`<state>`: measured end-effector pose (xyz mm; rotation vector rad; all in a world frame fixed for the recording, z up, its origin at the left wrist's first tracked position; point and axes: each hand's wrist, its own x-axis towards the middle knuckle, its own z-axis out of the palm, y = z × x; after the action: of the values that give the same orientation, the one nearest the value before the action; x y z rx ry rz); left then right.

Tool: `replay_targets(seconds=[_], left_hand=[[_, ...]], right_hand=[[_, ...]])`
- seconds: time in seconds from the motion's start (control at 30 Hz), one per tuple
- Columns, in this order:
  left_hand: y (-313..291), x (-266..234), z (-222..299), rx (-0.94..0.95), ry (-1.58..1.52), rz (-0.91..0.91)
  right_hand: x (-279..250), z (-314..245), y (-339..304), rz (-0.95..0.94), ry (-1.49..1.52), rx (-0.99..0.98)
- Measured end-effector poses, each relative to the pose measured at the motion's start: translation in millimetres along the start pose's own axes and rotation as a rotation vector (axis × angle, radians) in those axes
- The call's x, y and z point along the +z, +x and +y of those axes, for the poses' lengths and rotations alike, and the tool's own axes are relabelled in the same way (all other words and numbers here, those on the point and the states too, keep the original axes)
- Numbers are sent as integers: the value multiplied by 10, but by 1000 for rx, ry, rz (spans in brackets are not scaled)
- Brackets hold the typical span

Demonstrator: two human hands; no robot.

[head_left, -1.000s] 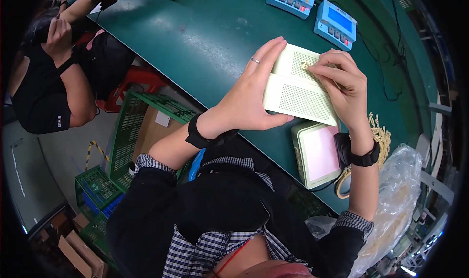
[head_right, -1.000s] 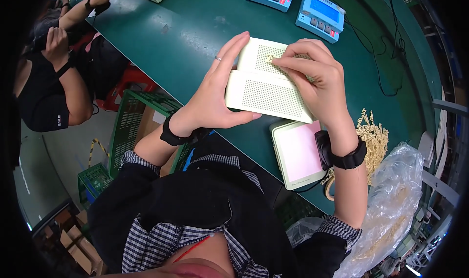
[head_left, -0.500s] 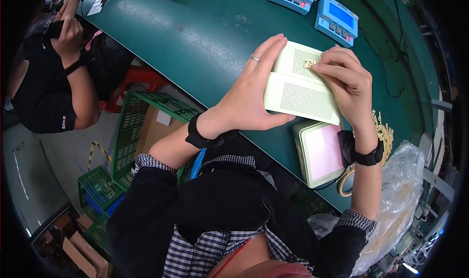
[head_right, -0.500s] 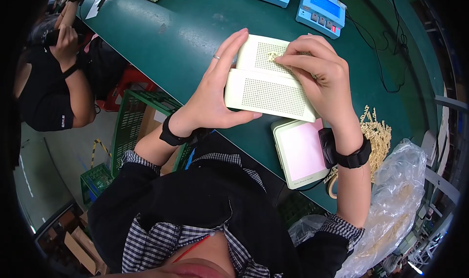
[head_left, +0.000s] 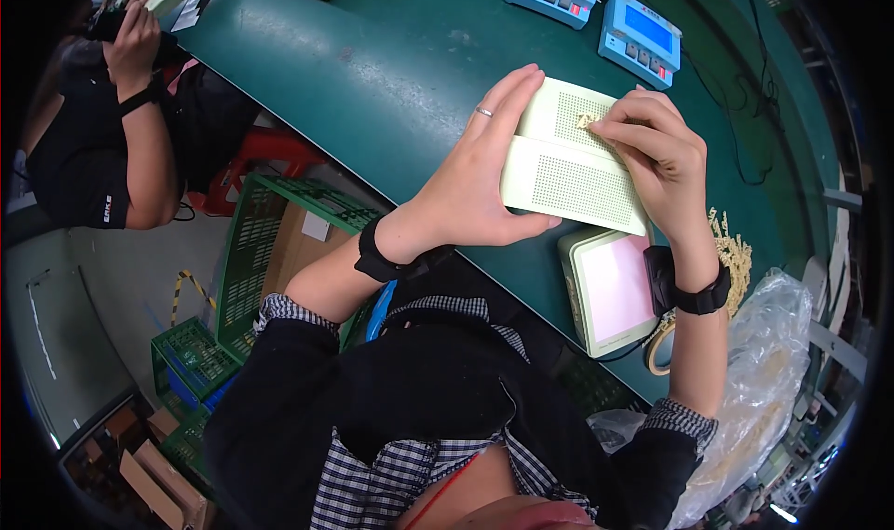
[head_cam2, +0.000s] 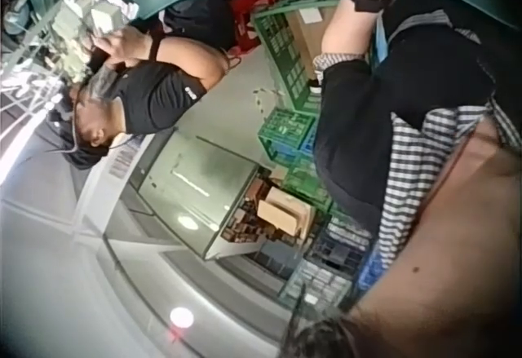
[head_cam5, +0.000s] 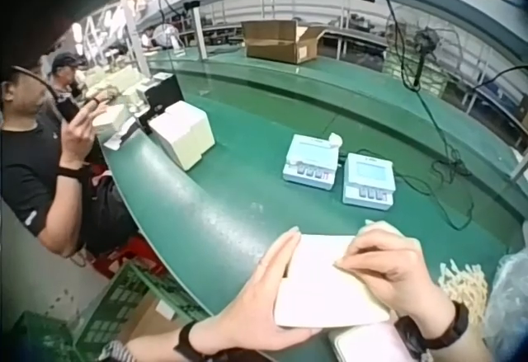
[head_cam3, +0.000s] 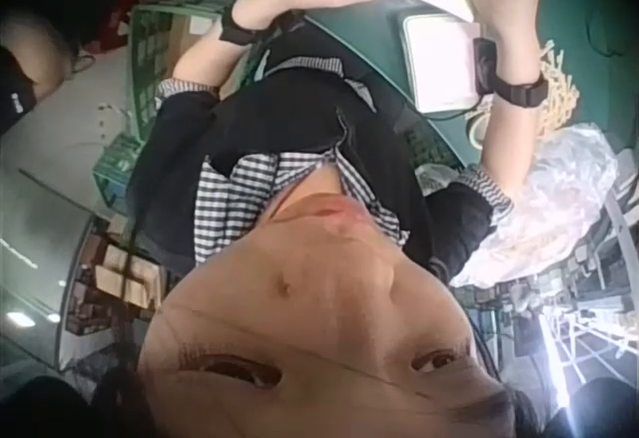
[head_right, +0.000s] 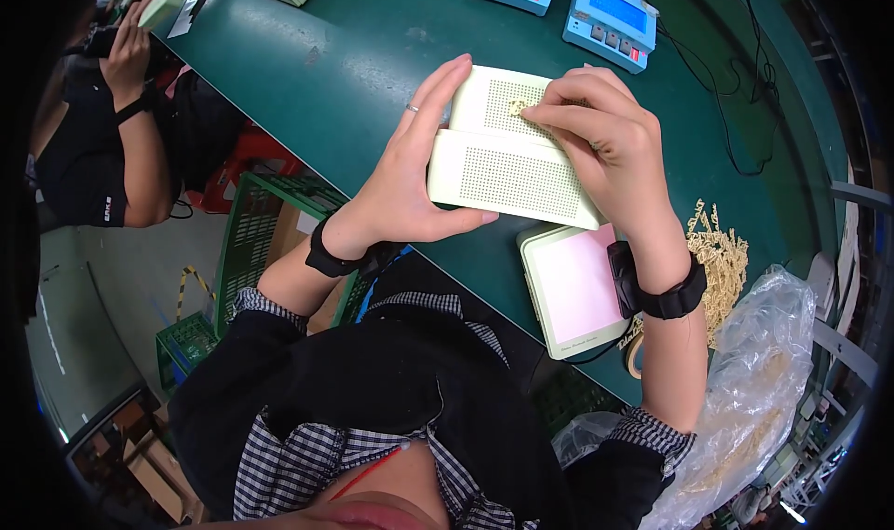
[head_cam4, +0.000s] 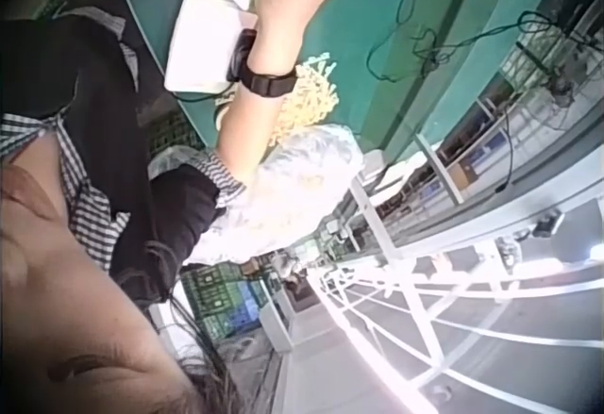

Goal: The person presses a gold logo onto the speaker grille, turns the speaker over to press the screen, and sets it aside. They repeat this process with several more speakers on the green work surface.

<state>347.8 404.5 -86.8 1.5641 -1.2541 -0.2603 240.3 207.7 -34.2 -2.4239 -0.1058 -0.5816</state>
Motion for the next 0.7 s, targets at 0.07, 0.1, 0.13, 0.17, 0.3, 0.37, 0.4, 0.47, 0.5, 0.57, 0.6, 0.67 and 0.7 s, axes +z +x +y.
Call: replay_targets(seconds=[0.07,0.1,0.13,0.17,0.3,0.37,0.4,0.47,0.5,0.57,0.6,0.67,0.7], left_hand=[[-3,1,2,6,12,0],[-2,-4,4,6,13,0],[-1,-9,5,4,10,-3],[2,-15,7,3,8,-5],[44,-139,50,16,-40,-15],[134,-202,74,23,-63,-19],[249,-242,50,-111,-233,-30],[461,-315,-14,-382,-563,-47],[549,-308,-54,-378,-564,-49],[720,-258,-123,-341,-276,-221],[773,-226,-144,-320,-135,-312],[818,-202,-164,-366,-204,-346],[837,-200,-174,-415,-269,-371]], right_hand=[[7,1,-9,5,-10,-8],[7,-8,-7,6,-9,-9],[10,-19,-3,6,-6,3],[11,-29,2,6,-3,15],[-37,-26,29,-24,-8,48],[-59,-19,40,-39,-12,58],[-84,-5,37,-40,32,78],[-122,15,45,-43,126,111],[-125,44,49,-41,123,110],[-88,134,32,54,181,311],[-83,141,29,106,209,418],[-119,115,34,35,334,584],[-137,94,46,-43,464,740]])
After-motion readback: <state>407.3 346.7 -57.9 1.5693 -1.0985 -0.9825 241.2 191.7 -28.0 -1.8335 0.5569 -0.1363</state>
